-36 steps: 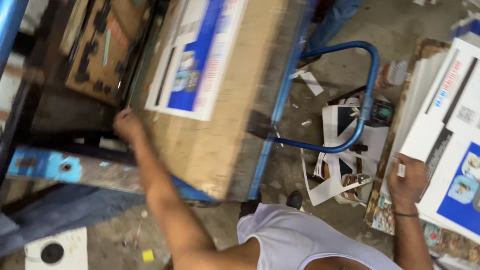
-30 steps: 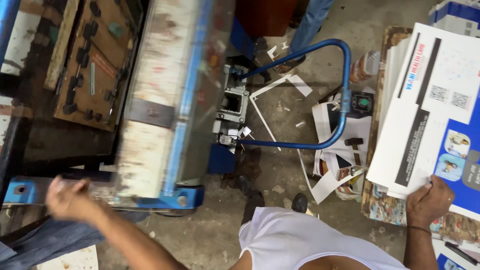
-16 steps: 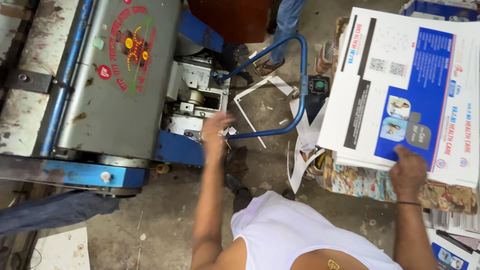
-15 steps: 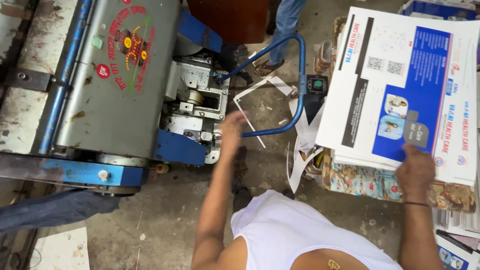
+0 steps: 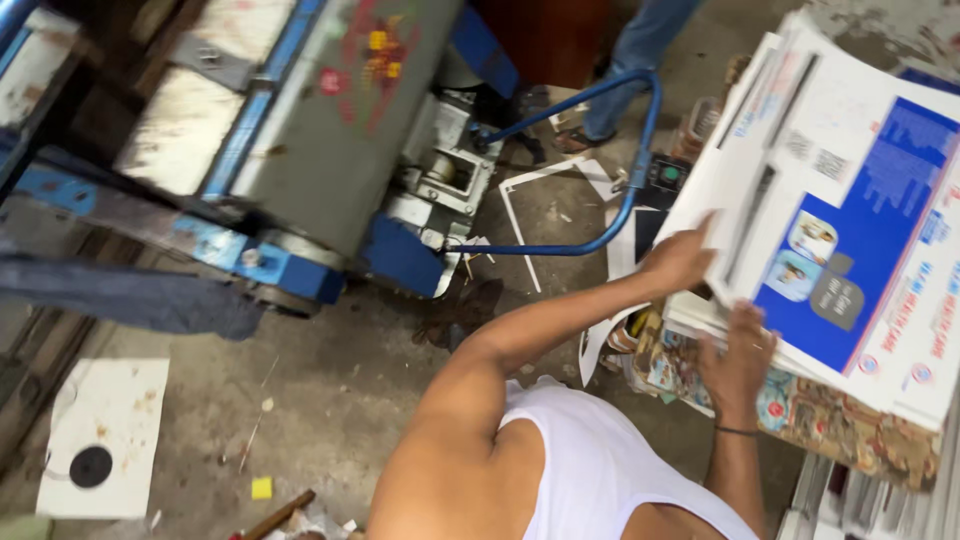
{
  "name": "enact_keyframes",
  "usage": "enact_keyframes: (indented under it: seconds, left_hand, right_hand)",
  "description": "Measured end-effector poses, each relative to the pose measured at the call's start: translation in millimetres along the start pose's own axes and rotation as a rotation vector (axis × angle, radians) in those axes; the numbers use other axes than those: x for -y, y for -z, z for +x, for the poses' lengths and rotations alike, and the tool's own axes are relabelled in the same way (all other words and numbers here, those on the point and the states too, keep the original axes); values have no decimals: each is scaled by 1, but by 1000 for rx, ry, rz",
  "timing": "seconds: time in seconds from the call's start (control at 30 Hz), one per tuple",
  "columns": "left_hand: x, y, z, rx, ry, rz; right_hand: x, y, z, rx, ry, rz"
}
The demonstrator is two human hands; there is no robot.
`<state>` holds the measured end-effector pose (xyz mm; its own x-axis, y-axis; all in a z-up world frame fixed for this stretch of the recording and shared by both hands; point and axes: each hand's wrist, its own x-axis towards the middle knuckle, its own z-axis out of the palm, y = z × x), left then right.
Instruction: The person operates a blue industrial machine by repeatedly placing printed cardboard sheets into the feed slot and pulling a lever to process them. The person handles the sheets one by one, moving them from a stack on the right to the machine on the left.
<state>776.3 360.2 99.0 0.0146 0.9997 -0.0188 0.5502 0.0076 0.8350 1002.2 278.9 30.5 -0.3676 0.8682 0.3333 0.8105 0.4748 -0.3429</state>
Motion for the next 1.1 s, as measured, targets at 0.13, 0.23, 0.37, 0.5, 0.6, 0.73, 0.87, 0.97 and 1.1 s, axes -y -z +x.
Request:
enact_keyframes:
  seconds: [0.13, 0.23, 0.37, 0.5, 0.6, 0.73, 0.87, 0.97, 1.1]
  left_hand:
    - [-85, 74, -25, -187, -781, -137]
    - [-94, 148, -55, -150, -796, -278]
    - [-5, 242, -85, -177, -476, -587]
    - [156, 302, -84, -497, -138, -870]
    - [295, 348, -78, -623, 294, -711]
    - [433, 382, -109, -939, 400, 61]
    - [501, 420, -157, -1066, 901, 332]
    - [531, 452, -180, -1108, 996, 288]
    - [562, 496, -220, -1142, 1000, 257]
  right_hand:
    - [-13, 27, 6, -265, -131, -168]
    - [-2, 37, 11, -479, -46, 136]
    - [40, 28, 67, -495, 122, 55]
    - [113, 4, 136, -223, 221, -151]
    - [186, -30, 187, 184, 263, -207]
    - [298, -114, 249, 364, 523, -301]
    - [380, -138, 263, 393, 732, -115]
    - [406, -106, 252, 300, 809, -31]
    - [385, -50, 245, 76, 755, 199]
